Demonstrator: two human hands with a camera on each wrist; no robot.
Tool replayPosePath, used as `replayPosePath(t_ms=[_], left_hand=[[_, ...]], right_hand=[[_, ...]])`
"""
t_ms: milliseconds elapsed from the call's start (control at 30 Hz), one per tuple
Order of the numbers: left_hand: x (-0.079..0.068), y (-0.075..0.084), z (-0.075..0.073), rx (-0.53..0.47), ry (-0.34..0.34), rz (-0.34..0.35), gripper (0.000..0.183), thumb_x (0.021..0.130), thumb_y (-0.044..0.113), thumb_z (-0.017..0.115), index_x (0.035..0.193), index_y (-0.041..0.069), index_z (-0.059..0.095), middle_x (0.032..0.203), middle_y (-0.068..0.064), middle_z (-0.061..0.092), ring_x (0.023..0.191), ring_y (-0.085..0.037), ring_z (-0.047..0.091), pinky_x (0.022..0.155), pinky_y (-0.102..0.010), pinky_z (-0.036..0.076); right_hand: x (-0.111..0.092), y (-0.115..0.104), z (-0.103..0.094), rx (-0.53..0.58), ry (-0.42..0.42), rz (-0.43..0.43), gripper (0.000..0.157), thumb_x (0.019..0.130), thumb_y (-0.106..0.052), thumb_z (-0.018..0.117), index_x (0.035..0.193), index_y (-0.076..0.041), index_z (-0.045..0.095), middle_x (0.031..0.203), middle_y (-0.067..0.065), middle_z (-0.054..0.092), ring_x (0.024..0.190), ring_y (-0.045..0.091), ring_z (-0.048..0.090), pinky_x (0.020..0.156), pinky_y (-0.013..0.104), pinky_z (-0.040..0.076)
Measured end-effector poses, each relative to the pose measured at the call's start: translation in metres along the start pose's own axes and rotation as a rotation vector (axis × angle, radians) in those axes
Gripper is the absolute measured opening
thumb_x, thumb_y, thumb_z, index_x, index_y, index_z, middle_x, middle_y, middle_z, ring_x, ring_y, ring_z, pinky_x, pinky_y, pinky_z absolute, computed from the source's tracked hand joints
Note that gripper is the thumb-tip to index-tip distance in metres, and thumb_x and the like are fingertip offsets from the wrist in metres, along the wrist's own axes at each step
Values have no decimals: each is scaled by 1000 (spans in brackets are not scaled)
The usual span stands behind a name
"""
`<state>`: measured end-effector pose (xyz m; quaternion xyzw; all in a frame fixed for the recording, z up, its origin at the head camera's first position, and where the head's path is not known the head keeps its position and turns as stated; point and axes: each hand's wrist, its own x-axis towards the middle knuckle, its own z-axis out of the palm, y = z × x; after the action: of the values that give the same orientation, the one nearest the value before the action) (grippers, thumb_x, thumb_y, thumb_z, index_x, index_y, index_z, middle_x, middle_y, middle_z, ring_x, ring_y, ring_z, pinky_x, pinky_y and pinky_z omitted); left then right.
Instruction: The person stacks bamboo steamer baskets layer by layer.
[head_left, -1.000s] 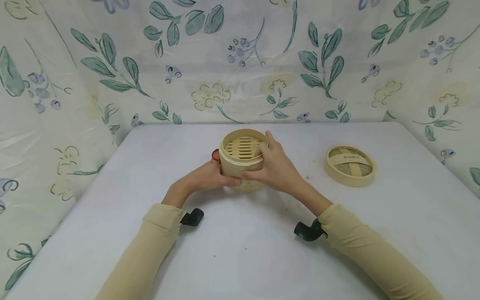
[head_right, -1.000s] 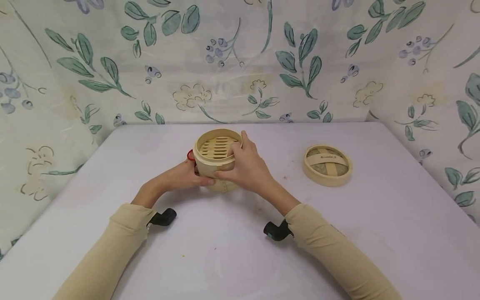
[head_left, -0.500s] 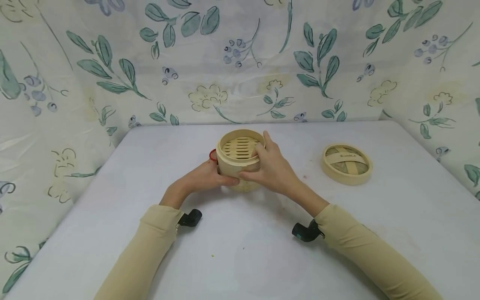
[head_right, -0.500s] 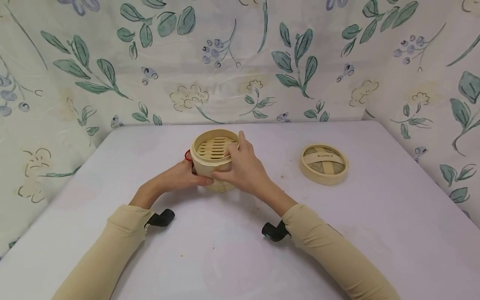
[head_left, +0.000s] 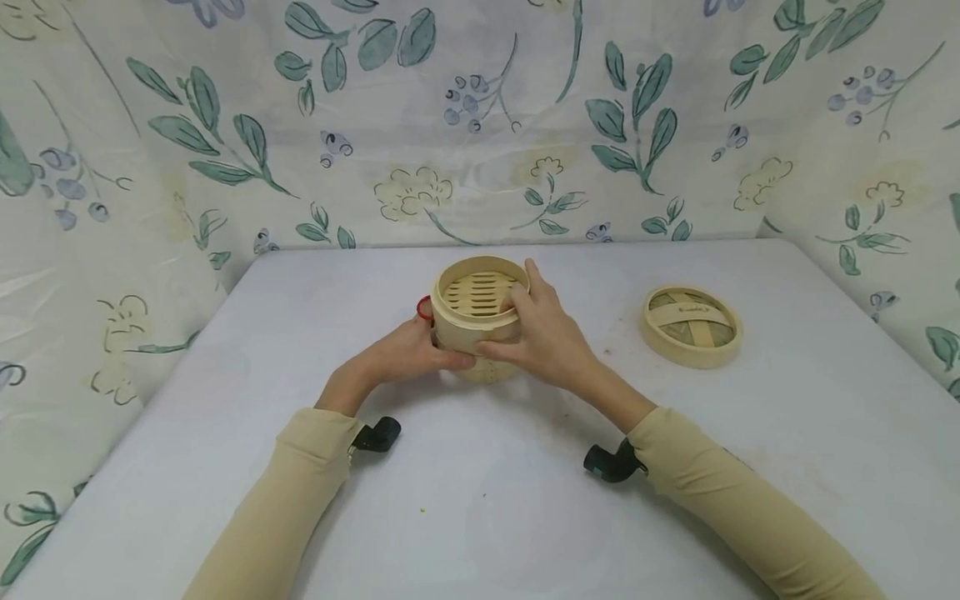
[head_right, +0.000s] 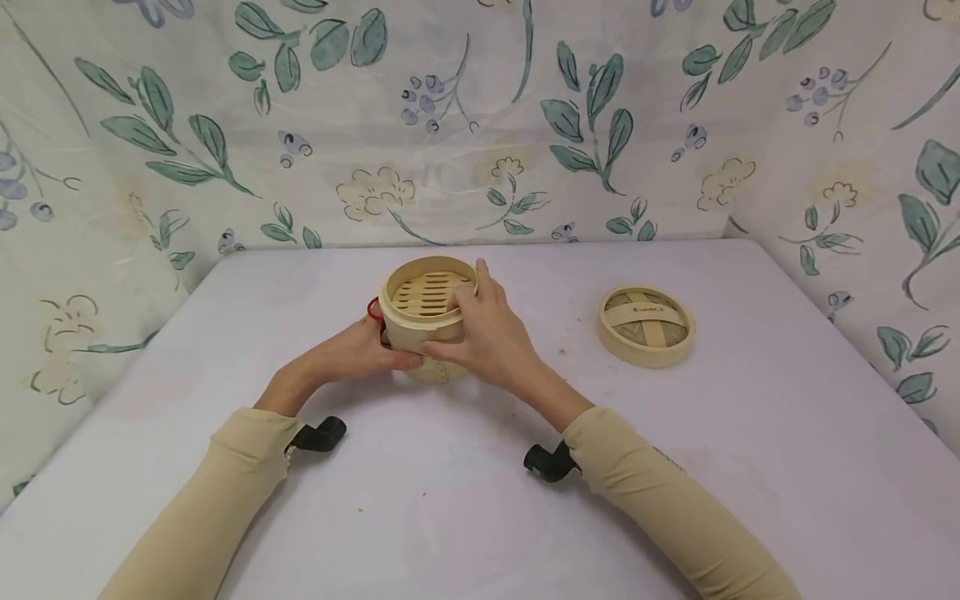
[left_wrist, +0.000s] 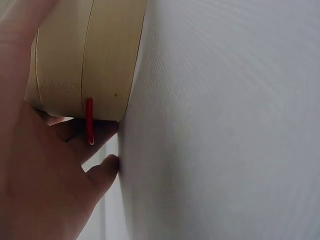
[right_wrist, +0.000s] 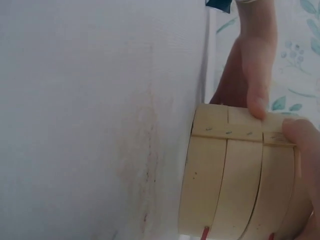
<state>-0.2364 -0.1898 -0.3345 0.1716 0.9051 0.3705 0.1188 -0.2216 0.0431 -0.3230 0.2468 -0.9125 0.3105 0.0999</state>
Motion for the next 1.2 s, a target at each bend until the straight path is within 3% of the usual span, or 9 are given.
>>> replayPosePath(t_ms=[267,567,867,1200], left_hand=[[-1,-6,-5,-92,12,78,98,78,31,83,154,21,21,155,-5,35,143,-25,32,116,-49,28],[-2,-8,-6,-85,33,29,104,75,35,84,154,16,19,154,-11,34,142,-27,33,116,-50,28],[3,-8,-2,-81,52,-8,106,72,41,86,154,21,22,153,-6,37,141,-25,35,116,-49,28],[3,-6,-2,-76,55,-8,108,72,41,86,155,21,19,154,-8,36,143,-27,32,117,-51,26]], right_hand=[[1,-6,4,4,3,4,51,81,-47,79,102,-13,48,162,25,8,147,41,21,96,59,48],[2,-6,4,-29,-2,-28,51,81,-48,78,104,-13,49,161,27,9,146,43,23,98,57,47],[1,1,-2,-31,-48,-12,51,83,-50,77,108,-14,50,162,26,6,147,42,19,98,59,47],[1,11,-12,109,-106,-39,45,86,-43,76,114,-17,54,163,23,6,149,42,13,112,61,29]])
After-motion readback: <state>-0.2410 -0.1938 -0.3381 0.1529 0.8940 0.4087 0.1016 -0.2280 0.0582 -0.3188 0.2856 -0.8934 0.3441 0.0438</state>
